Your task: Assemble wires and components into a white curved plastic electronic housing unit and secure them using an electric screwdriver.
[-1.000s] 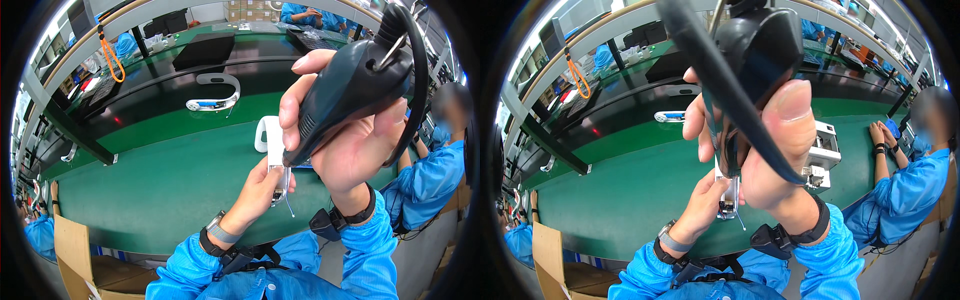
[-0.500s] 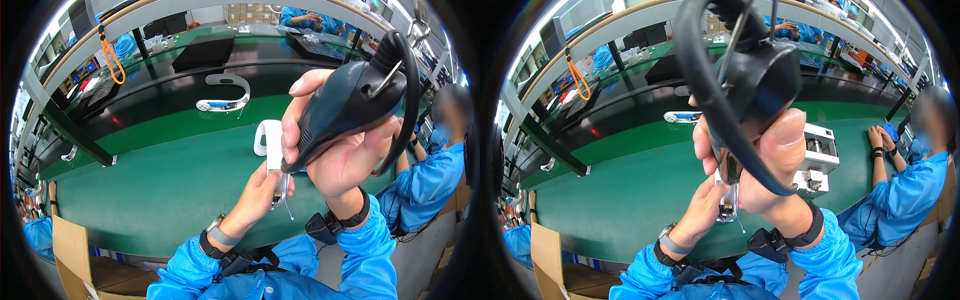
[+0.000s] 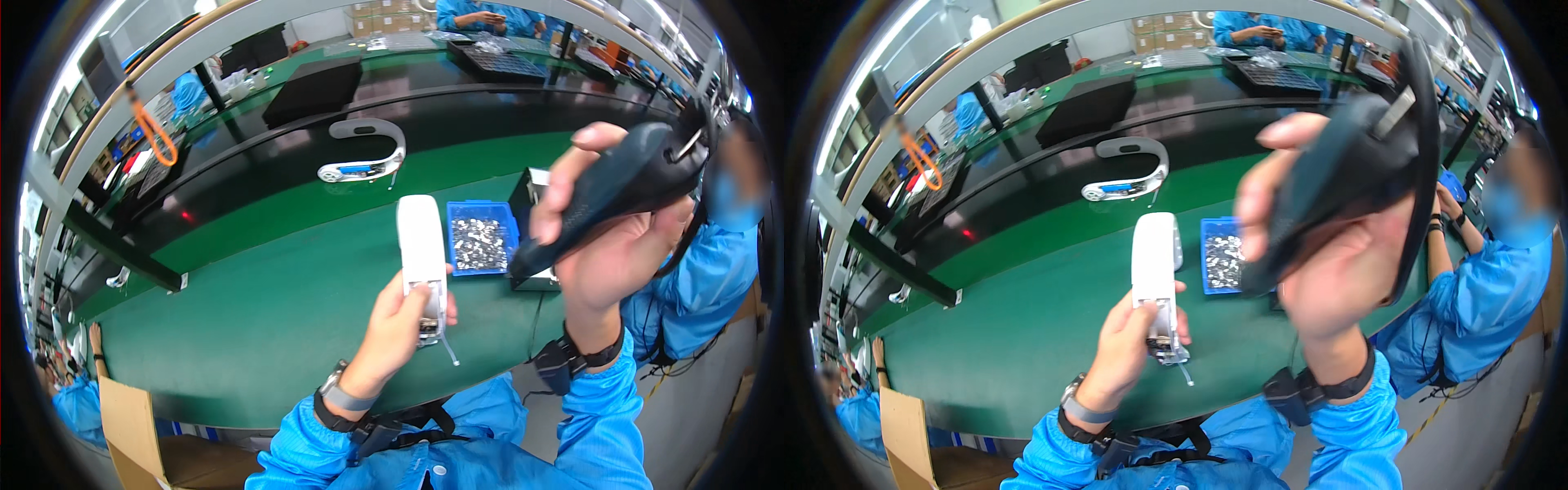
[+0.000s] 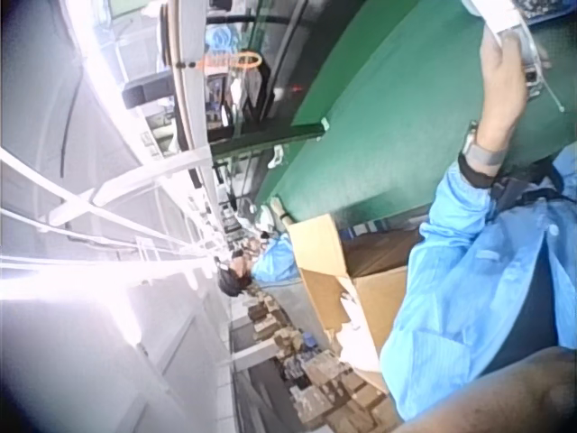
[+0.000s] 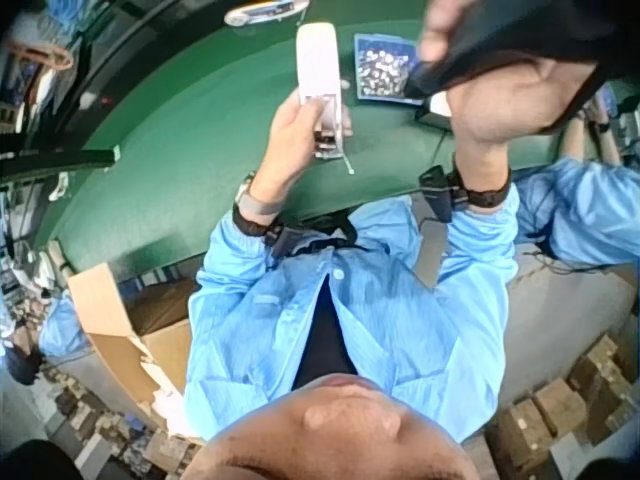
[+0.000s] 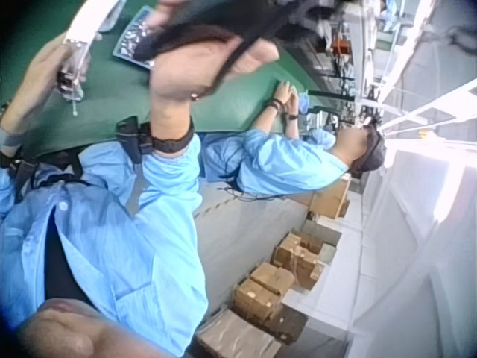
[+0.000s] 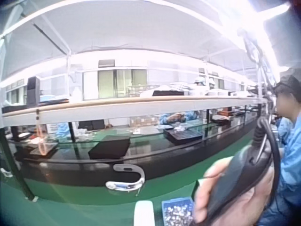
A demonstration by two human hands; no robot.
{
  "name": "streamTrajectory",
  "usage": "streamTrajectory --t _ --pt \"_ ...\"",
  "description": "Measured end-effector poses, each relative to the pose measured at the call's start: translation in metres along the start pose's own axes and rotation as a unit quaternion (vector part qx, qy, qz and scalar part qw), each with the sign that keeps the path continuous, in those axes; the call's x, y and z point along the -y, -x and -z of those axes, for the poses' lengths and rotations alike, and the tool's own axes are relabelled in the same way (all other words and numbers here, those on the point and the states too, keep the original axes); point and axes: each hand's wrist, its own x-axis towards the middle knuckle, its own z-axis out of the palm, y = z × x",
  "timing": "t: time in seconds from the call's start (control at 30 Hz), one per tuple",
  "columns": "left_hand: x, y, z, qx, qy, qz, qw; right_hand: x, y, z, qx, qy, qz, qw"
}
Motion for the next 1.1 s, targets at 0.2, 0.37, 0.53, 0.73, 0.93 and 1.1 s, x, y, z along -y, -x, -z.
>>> streamTrajectory --t 0.2,0.37,0.53,0.73,0.93,1.1 --pt "-0.004 -0.006 0.002 -0.005 -0.019 -0.010 1.000 -0.009 0.033 0.118 -0.117 0.159 0.035 0.980" --pt "-0.004 -0.019 -0.008 -0.045 -0.012 -0.040 0.998 -0.029 0.060 0.133 -0.108 0.191 0.041 0.975" --pt "0.002 -0.009 -0.012 -0.006 -0.048 -0.019 0.999 -0.041 0.064 0.134 -0.109 0.179 0.055 0.976" --pt "0.005 -0.005 -0.014 -0.010 -0.057 -0.020 0.998 -0.043 0.071 0.135 -0.131 0.168 0.043 0.976" --pt "0.006 -0.006 -0.008 -0.009 -0.054 -0.029 0.998 -0.047 0.079 0.128 -0.142 0.198 0.064 0.968" --pt "0.002 -0.005 -0.004 -0.016 -0.051 -0.026 0.998 -0.049 0.082 0.121 -0.149 0.204 0.057 0.966"
